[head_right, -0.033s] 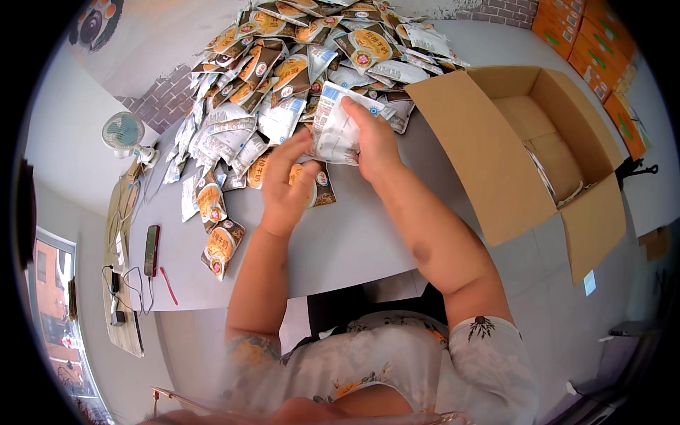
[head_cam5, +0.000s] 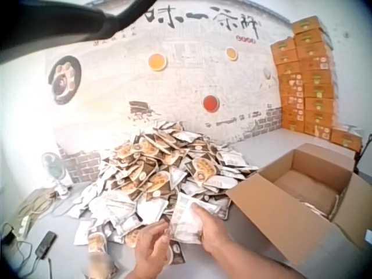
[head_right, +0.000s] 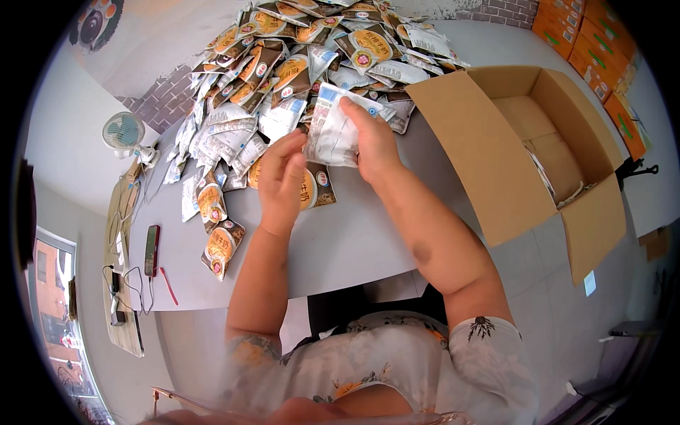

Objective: The person opens a cardboard box and places it on a table. They then pick up individual packets of food from a large pile on the table and place them into the box one by one. The person handles the packets with both hands, arranging them inside the box.

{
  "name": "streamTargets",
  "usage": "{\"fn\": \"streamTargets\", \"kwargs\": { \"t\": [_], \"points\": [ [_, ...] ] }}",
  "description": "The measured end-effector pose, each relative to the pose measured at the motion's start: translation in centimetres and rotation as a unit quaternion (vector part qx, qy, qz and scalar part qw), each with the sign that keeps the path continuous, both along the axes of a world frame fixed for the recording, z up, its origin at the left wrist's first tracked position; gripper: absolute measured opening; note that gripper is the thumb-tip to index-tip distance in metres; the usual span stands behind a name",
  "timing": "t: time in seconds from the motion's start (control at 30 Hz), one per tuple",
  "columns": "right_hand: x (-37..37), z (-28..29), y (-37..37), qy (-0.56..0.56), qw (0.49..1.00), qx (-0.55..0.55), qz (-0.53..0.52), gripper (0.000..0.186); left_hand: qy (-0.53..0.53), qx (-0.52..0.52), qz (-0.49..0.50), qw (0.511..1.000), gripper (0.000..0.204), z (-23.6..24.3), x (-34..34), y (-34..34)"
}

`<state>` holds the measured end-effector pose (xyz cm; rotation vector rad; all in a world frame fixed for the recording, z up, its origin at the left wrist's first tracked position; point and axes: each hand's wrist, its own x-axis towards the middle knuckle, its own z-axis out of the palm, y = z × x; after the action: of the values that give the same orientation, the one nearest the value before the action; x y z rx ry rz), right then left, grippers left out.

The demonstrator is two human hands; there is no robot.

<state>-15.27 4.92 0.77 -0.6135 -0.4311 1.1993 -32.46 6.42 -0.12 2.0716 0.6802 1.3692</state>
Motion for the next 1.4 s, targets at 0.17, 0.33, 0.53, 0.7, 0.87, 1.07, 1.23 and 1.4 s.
{"fn": "streamTargets", "kwargs": {
  "t": [0.17, 0.33, 0.53, 0.7, 0.87, 1.07, 1.23, 1.4],
  "points": [
    [-1.9, 0.4, -1.6, -0.11, 0.992, 0.014, 0.052, 0.043, -0.083, -0.282, -0.017, 0.956, 0.059, 0.6, 0.2, -0.3],
    [-2.2, 0.2, -1.6, -0.213, 0.976, 0.054, 0.017, 0.04, -0.123, -0.344, -0.105, 0.925, 0.067, 0.1, 0.6, -0.4],
    [-2.1, 0.1, -1.5, -0.336, 0.938, 0.069, -0.042, 0.043, -0.049, -0.318, 0.006, 0.947, 0.052, -0.6, 0.0, -0.5],
    [-2.6, -0.1, -1.5, -0.307, 0.952, 0.015, -0.002, 0.044, -0.036, -0.189, 0.035, 0.981, 0.048, -1.6, -0.3, -0.5],
    [-1.8, 0.0, -1.5, -0.247, 0.967, -0.007, 0.071, 0.038, 0.065, -0.044, 0.051, 0.996, 0.044, -0.2, -0.5, -1.8],
    [-2.1, 1.1, -1.7, -0.101, 0.983, -0.069, 0.135, 0.039, 0.056, 0.085, 0.066, 0.993, 0.043, -0.2, 0.0, -2.0],
    [-2.5, 0.5, -1.5, -0.18, 0.979, -0.011, 0.099, 0.045, 0.003, -0.117, 0.081, 0.99, 0.043, -1.6, -0.2, -0.9],
    [-1.9, -0.2, -1.6, -0.271, 0.959, -0.024, 0.081, 0.041, 0.012, -0.023, 0.05, 0.998, 0.043, -0.4, 0.0, -2.0]
  ]
}}
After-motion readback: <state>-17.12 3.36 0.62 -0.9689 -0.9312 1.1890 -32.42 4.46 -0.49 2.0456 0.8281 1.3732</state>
